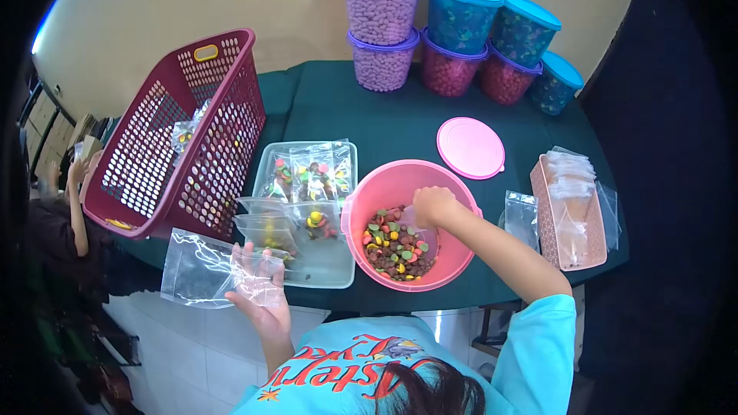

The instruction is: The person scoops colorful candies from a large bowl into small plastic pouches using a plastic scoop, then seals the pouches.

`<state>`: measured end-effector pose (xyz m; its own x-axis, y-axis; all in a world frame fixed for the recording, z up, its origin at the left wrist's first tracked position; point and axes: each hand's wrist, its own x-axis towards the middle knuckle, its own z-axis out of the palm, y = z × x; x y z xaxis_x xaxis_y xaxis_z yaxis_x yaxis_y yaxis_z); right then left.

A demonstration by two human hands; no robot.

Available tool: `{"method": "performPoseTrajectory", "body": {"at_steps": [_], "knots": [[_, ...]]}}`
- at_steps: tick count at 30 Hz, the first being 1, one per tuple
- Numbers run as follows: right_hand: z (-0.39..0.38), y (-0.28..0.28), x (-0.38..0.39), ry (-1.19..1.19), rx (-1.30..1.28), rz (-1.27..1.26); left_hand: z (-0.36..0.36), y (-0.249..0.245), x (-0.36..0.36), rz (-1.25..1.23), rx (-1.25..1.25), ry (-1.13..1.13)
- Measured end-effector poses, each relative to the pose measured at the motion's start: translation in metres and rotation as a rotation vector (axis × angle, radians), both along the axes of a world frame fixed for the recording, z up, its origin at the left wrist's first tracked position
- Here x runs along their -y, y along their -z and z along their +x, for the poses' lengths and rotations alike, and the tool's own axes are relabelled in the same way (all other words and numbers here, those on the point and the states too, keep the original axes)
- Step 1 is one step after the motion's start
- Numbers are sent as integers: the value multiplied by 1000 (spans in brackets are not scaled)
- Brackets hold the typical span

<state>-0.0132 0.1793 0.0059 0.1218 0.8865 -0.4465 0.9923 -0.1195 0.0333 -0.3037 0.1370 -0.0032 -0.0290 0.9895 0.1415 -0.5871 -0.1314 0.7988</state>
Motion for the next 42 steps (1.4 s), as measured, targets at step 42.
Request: {"method": "performPoseTrajectory", "body": {"at_steps": [42], "knots": [[-3,45,-51,-145,-419,-425,67,12,-82,-185,29,434]]}}
